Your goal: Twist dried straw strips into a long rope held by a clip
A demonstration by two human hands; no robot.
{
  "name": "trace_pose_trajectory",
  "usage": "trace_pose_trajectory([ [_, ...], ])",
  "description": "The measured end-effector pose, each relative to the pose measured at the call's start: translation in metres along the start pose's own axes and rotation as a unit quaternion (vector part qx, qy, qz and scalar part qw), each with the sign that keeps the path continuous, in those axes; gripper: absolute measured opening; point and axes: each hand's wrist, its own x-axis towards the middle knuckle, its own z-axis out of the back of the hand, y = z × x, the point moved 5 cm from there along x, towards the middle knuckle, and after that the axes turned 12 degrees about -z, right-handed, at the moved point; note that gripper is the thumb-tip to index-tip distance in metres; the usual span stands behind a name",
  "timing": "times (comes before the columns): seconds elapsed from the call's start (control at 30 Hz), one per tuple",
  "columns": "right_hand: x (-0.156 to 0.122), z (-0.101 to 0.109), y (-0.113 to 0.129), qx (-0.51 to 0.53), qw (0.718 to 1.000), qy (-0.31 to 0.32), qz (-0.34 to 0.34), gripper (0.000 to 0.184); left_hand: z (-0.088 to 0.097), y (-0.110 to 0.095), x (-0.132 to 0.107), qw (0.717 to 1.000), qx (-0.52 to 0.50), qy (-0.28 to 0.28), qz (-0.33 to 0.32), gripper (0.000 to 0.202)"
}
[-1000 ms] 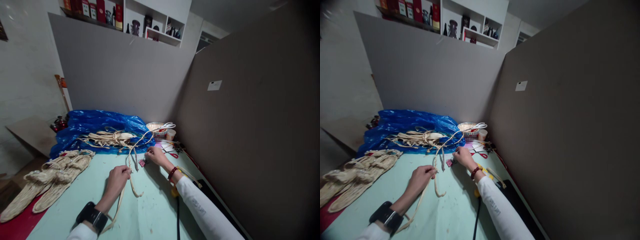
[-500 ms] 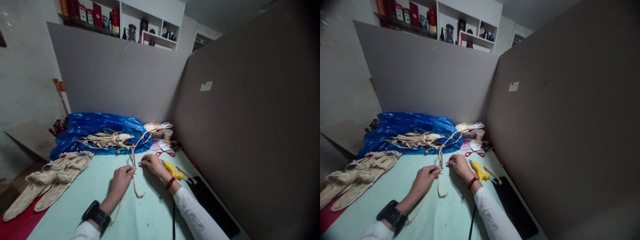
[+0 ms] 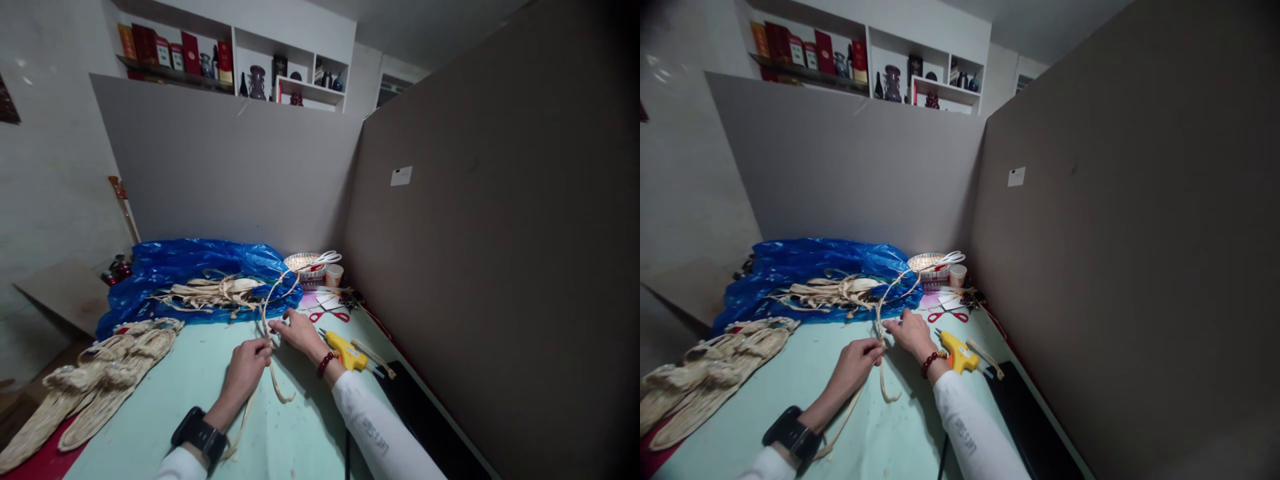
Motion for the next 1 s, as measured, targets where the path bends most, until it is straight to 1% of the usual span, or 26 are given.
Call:
trace_pose_trajectory([
  [0.07,0.003,-0.001,0.001,-0.001,1.0,0.003,-0.014,0.041,0.0,0.002,0.0,1.0,-0.001,0.0,-0.001,0.023],
  [0.13,0.005,-0.003,0.003,0.009,1.0,0.021,-0.011,0.03,0.0,0.004,0.0,1.0,-0.004,0.001,0.0,0.024],
  [0.17,0.005,-0.003,0.002,0.017,0.999,0.036,-0.005,0.027,-0.001,0.005,0.0,1.0,-0.006,0.001,0.001,0.023],
  [0.3,0.006,-0.005,-0.005,0.059,0.992,0.11,0.006,0.024,-0.002,0.007,0.001,1.0,-0.02,0.006,-0.001,0.021],
  [0.43,0.008,-0.005,-0.013,0.102,0.982,0.155,0.021,0.027,-0.001,0.005,0.0,1.0,-0.026,0.005,-0.003,0.022],
  [0.63,0.009,-0.002,-0.018,0.145,0.971,0.185,0.038,0.028,0.001,0.001,-0.001,1.0,-0.009,0.005,-0.001,0.022],
  [0.73,0.008,-0.001,-0.019,0.165,0.965,0.198,0.057,0.025,0.0,0.001,0.0,1.0,0.011,0.014,-0.001,0.023],
  [0.87,0.01,-0.001,-0.021,0.179,0.963,0.189,0.067,0.021,-0.003,0.001,0.006,0.998,0.053,0.04,-0.005,0.022],
  [1.0,0.017,-0.007,-0.026,0.19,0.964,0.177,0.055,0.019,-0.005,0.0,0.015,0.992,0.105,0.069,0.003,0.022],
])
